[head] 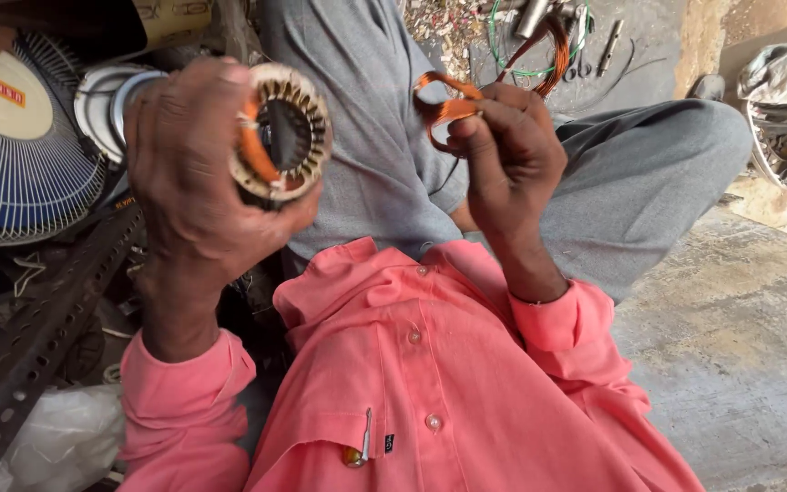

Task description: Inserting copper wire coils into a motor stator for rewinding.

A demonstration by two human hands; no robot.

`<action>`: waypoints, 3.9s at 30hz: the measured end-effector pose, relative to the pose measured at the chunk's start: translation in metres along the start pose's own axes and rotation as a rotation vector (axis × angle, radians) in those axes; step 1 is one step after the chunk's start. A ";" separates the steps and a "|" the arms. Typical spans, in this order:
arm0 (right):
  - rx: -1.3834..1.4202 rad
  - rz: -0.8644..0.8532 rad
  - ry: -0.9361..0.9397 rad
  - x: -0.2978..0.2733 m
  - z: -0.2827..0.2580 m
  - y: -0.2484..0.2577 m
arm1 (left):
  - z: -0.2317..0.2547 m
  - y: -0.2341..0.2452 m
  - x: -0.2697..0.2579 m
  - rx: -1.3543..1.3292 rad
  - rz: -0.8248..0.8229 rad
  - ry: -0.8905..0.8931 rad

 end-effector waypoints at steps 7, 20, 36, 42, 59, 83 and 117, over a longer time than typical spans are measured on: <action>0.285 0.089 -0.187 0.023 0.018 0.043 | -0.017 -0.011 -0.024 -0.693 0.062 0.519; 0.802 0.204 -0.531 0.039 0.002 0.105 | 0.050 -0.082 -0.061 -0.194 -0.317 0.167; 0.948 -0.176 -0.743 0.009 -0.067 0.011 | 0.081 -0.113 0.094 -1.456 -0.337 0.567; 0.682 -0.058 -0.601 0.016 -0.044 0.052 | 0.062 -0.118 0.102 -1.437 -0.300 0.465; 0.744 -0.839 -0.379 0.016 -0.096 0.011 | 0.082 -0.095 0.106 -1.409 -0.630 0.212; -0.565 -0.227 0.403 -0.016 -0.073 0.001 | 0.056 -0.149 0.022 -1.528 -0.239 0.954; -0.606 0.123 0.652 0.021 -0.113 -0.012 | 0.012 -0.122 0.046 -1.610 0.200 0.883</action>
Point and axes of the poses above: each hand's wrist, its own x-axis towards the middle knuckle, its own y-axis out of the back of the hand, z = x × y, the point moved 9 cm from there along x, towards the middle knuckle, and after that the axes turned 10 degrees about z, right-handed, at the moved point
